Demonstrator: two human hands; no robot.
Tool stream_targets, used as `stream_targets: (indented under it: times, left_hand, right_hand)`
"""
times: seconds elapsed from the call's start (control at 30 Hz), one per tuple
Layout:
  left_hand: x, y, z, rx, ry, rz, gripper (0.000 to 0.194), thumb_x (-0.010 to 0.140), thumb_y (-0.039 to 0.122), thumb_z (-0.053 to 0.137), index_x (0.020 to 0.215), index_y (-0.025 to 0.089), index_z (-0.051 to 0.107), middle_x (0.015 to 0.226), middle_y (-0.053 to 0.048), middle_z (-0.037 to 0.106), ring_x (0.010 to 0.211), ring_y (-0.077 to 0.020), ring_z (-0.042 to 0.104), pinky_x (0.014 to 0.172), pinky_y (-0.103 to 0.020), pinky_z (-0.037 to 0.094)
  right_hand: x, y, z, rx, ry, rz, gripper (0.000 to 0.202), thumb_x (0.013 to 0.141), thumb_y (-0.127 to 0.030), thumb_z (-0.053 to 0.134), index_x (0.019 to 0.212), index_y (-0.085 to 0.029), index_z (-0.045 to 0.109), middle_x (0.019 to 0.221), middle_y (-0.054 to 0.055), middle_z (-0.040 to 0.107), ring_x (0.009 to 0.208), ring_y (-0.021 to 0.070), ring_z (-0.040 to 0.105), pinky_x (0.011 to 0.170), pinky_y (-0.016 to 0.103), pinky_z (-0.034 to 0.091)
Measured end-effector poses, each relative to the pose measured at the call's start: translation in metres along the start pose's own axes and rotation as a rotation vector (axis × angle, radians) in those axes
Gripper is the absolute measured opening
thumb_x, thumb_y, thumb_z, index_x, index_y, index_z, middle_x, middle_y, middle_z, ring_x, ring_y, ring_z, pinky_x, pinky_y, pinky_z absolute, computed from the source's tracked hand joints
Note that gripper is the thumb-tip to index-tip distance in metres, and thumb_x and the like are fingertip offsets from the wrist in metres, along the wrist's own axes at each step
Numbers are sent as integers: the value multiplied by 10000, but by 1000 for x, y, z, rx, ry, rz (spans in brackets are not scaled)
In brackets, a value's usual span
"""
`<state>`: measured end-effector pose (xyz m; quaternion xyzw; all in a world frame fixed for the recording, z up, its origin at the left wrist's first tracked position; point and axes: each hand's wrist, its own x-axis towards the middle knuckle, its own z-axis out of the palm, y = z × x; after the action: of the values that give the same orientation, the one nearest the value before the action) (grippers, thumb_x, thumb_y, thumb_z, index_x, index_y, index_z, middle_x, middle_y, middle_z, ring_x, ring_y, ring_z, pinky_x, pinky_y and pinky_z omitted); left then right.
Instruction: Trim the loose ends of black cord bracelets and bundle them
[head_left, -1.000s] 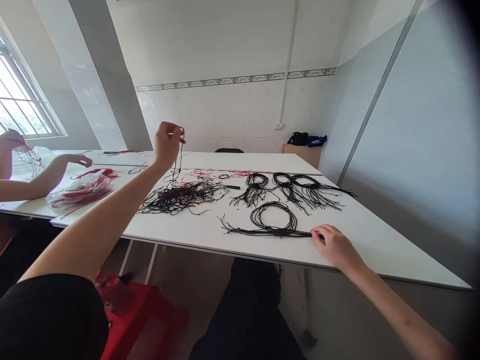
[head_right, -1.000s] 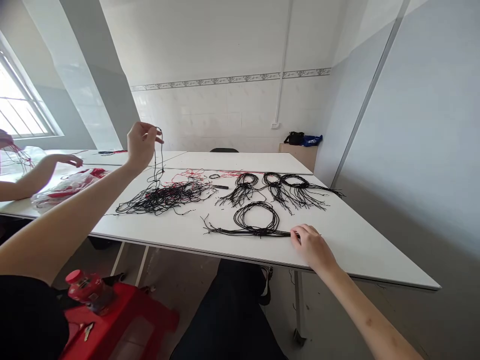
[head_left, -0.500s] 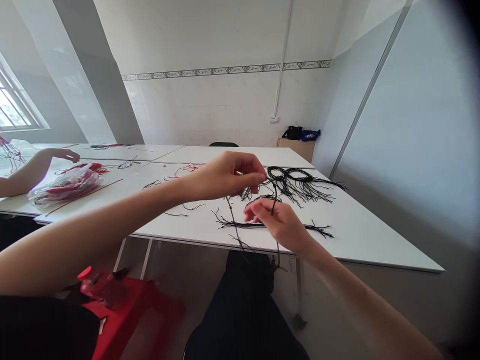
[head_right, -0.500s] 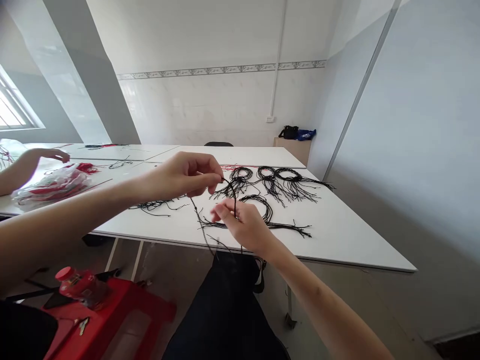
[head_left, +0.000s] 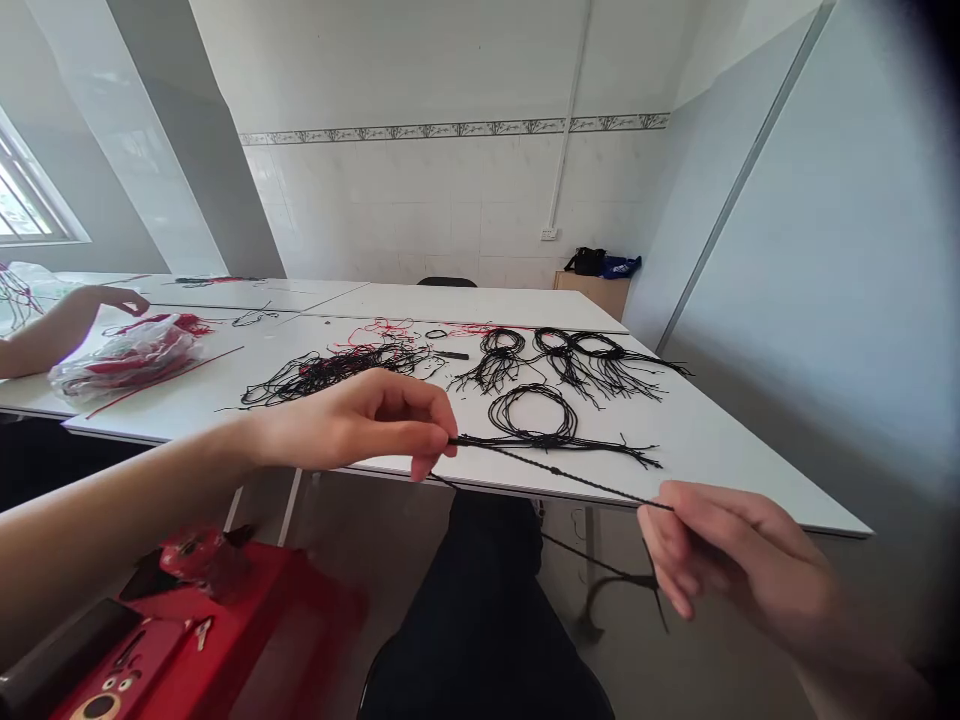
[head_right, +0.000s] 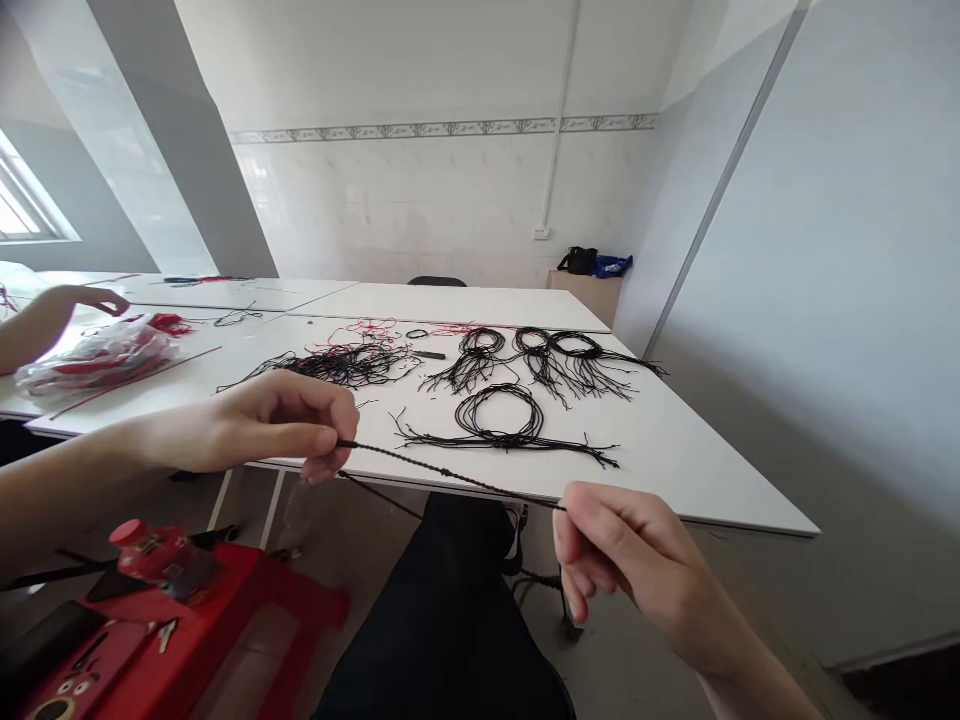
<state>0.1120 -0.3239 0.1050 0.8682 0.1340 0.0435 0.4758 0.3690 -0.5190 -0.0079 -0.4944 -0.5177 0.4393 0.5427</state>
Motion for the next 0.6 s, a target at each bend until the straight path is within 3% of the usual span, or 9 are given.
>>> stream_targets:
  times: [0.13, 0.2, 0.27, 0.33, 0.4, 0.5, 0.6]
  left_hand:
    - [14, 6, 20, -115, 32, 29, 161, 888, 282, 544, 776, 176, 592, 601, 31, 566, 560, -85, 519, 545, -202, 423]
    - [23, 6, 30, -134, 13, 10, 174, 889, 312, 551, 798, 171, 597, 633, 32, 563, 540, -73, 504, 510, -189, 411]
    - [30, 6, 37, -132, -24, -8, 188, 886, 341, 558, 822, 171, 609, 651, 32, 562, 531, -65, 491, 491, -180, 403]
    - [33, 4, 40, -122, -52, -30, 200, 883, 359, 560, 837, 172, 615, 645, 35, 555, 532, -65, 481, 493, -178, 405]
    - [32, 1, 37, -104, -58, -61, 208, 879, 363, 563, 824, 169, 612, 633, 36, 540, 547, -72, 480, 506, -184, 408]
    - [26, -6, 27, -39, -15, -85, 197, 864, 327, 578, 763, 160, 597, 643, 30, 531, 587, -80, 480, 538, -194, 397]
    - [19, -14, 20, 17, 70, -54, 165, 847, 300, 599, 758, 162, 607, 670, 25, 547, 615, -82, 477, 552, -197, 380]
  right_hand:
    - [13, -8, 21, -66, 115, -76, 250, 907, -424, 565, 974, -200, 654, 769, 35, 623, 661, 152, 628, 639, 278, 540]
    - [23, -13, 37, -48, 91, -151, 297, 880, -404, 613, 1116, -225, 617, 896, 49, 650, 759, 167, 650, 713, 299, 550]
    - [32, -17, 50, -35, -2, -173, 271, 878, -381, 623, 1095, -219, 622, 825, 31, 643, 677, 140, 635, 629, 265, 537]
    - [37, -19, 55, -48, -35, -168, 185, 880, -364, 625, 944, -193, 653, 663, -5, 588, 545, 98, 572, 511, 215, 475]
    - [39, -19, 49, -42, 53, -174, 197, 878, -368, 629, 831, -178, 653, 544, -37, 512, 457, 73, 491, 444, 197, 411]
    - [36, -14, 26, 14, 224, -218, 196, 856, -379, 658, 859, -184, 671, 497, -54, 477, 407, 71, 441, 408, 209, 390]
    - [31, -9, 1, -10, 269, -262, 172, 859, -367, 659, 864, -198, 691, 529, -39, 507, 446, 94, 516, 442, 230, 457]
